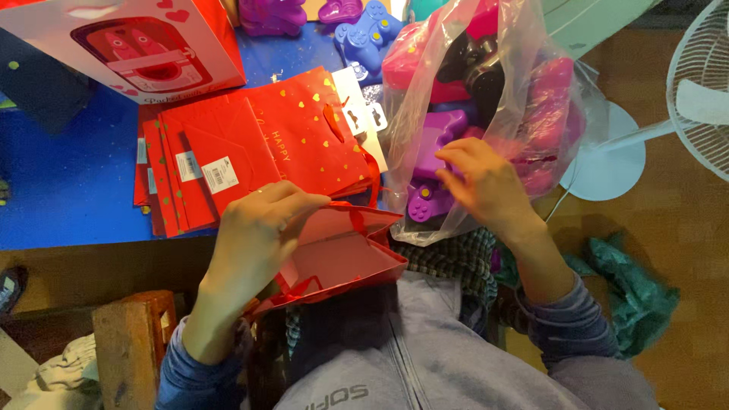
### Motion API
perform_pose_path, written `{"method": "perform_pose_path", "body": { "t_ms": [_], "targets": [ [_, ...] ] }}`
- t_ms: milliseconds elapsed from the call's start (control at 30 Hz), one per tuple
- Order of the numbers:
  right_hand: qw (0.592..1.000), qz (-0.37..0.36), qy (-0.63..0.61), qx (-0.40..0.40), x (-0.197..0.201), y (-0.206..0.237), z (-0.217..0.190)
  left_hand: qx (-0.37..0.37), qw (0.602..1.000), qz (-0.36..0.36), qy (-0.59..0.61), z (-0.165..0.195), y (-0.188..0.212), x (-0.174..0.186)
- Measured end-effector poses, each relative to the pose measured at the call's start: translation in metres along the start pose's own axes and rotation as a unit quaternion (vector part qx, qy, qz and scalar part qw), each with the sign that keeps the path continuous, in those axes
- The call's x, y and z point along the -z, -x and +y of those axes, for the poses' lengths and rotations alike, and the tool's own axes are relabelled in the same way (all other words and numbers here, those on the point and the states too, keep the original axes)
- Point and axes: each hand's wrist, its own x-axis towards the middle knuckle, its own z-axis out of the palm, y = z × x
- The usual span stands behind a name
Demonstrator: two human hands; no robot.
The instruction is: The person assembles red Valentine's Day gift bags and places small plastic toys inside them. They open flat-packed bags, insert purple and pink toys from a plastic bag, and fold the tops closed. The process is repeated for multiple bags on a blue table.
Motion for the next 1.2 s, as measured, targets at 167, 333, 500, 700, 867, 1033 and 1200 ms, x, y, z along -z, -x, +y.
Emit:
{"method": "perform_pose_path", "body": {
  "t_ms": [167, 333, 500, 700, 867, 1033, 1200],
  "targets": [
    [0.996, -0.037, 0.077, 0.017, -0.016, 0.001, -0.002, 0.059, 0.997, 0.021, -0.049, 0.006, 0.013, 0.01],
    [0.991, -0.03, 0.133, 0.006, -0.025, 0.001, 0.001, 0.071, 0.994, 0.069, -0.039, 0.013, 0.02, 0.018],
    [0.993, 0.022, 0.108, 0.039, -0.019, 0.003, 0.005, 0.098, 0.987, 0.122, -0.027, 0.013, 0.019, 0.026],
    [0.99, 0.12, 0.062, 0.045, 0.015, 0.009, 0.004, 0.133, 0.985, 0.114, -0.004, 0.02, 0.019, 0.023],
    [0.947, 0.192, -0.249, -0.058, 0.034, 0.04, -0.011, 0.093, 0.992, 0.081, 0.013, 0.032, 0.018, 0.02],
    [0.841, 0.167, -0.514, -0.036, 0.019, 0.05, -0.023, 0.031, 0.996, 0.061, -0.049, 0.045, 0.013, 0.014],
    [0.778, 0.097, -0.618, -0.064, 0.007, 0.05, -0.03, 0.006, 0.999, 0.01, -0.049, 0.048, 0.015, 0.016]
  ]
}}
